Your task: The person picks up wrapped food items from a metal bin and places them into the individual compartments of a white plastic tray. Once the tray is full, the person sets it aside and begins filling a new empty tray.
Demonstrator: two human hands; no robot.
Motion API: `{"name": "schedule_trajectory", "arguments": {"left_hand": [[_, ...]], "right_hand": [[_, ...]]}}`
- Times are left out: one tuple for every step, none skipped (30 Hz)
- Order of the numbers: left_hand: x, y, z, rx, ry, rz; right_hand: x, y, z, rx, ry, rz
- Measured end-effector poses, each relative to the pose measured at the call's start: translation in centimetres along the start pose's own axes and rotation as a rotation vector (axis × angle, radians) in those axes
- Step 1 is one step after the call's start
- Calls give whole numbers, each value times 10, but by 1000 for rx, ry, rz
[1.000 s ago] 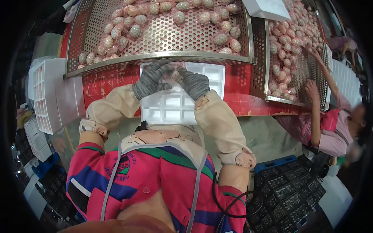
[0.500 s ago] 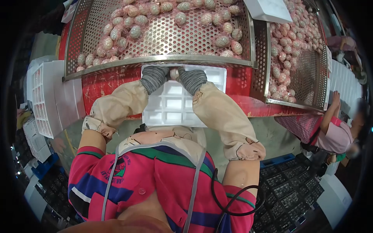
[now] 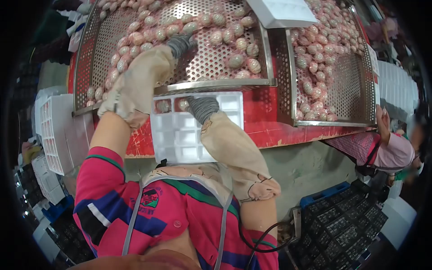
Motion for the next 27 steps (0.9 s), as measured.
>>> {"name": "schedule_trajectory", "arguments": {"left_hand": [[-10, 5, -5, 0, 217, 226], [-20, 5, -5, -8, 431, 452], [-20, 11, -5, -13, 415, 444], [-5, 45, 9, -30, 326, 513], [8, 64, 20, -49, 240, 584], [5, 63, 28, 47, 307, 915], [2, 65, 42, 230, 408, 1063], [19, 94, 60, 99, 415, 1259], [48, 135, 86, 160, 410, 1424], [69, 145, 107, 162, 219, 1627], [92, 131, 125, 167, 175, 1964], [117, 127, 140, 183, 221, 2013], [140, 111, 153, 40, 314, 2055], [156, 98, 159, 124, 371, 2059], [168, 79, 162, 142, 451, 2043], [178, 54, 165, 5, 568, 1984], [184, 38, 168, -132, 678, 1917], [190, 33, 171, -130, 680, 1925], [182, 40, 174, 75, 637, 1658], [173, 52, 177, 265, 587, 1380], [174, 46, 183, 267, 595, 1382], [172, 51, 184, 327, 473, 1128], [172, 59, 183, 382, 350, 873], [173, 50, 181, 220, 389, 869], [171, 50, 181, 217, 393, 872], [170, 51, 177, 155, 373, 808], [169, 49, 173, 95, 356, 744]], "right_hand": [[1, 3, 4, 25, 8, -27], [2, 5, 9, 57, 10, -59], [4, 9, 17, 120, 20, -111], [8, 13, 29, 186, 27, -174], [15, 14, 41, 247, 31, -244], [26, 9, 56, 284, -14, -457], [43, 1, 72, 318, -60, -668], [58, -7, 85, 393, -91, -774], [72, -14, 100, 369, -175, -950], [79, -10, 109, 367, -260, -1164], [82, -5, 119, 363, -351, -1375], [82, -2, 122, 358, -361, -1371], [86, 7, 123, 475, -353, -1365], [91, 16, 123, 592, -341, -1354], [95, 18, 120, 589, -341, -1347], [95, 27, 118, 579, -293, -1050], [88, 38, 116, 563, -241, -753], [77, 50, 113, 470, -212, -593], [77, 49, 107, 467, -211, -589], [70, 43, 93, 346, -146, -344], [61, 35, 82, 220, -79, -102], [64, 26, 72, 44, -155, -49], [60, 38, 67, 49, -151, -44], [55, 45, 65, -52, -165, -49], [52, 44, 64, -157, -182, -57], [50, 42, 62, -164, -182, -57], [47, 45, 57, -116, -144, 45]]}}
Point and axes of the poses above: each hand's wrist, its own z-axis away from the middle knuckle, its own y-axis out of the back of the hand, x = y × z, the point moved 7 cm from there along -z, towards the middle knuckle, and after that the axes turned 3 degrees about -y, right-handed, at the moved point
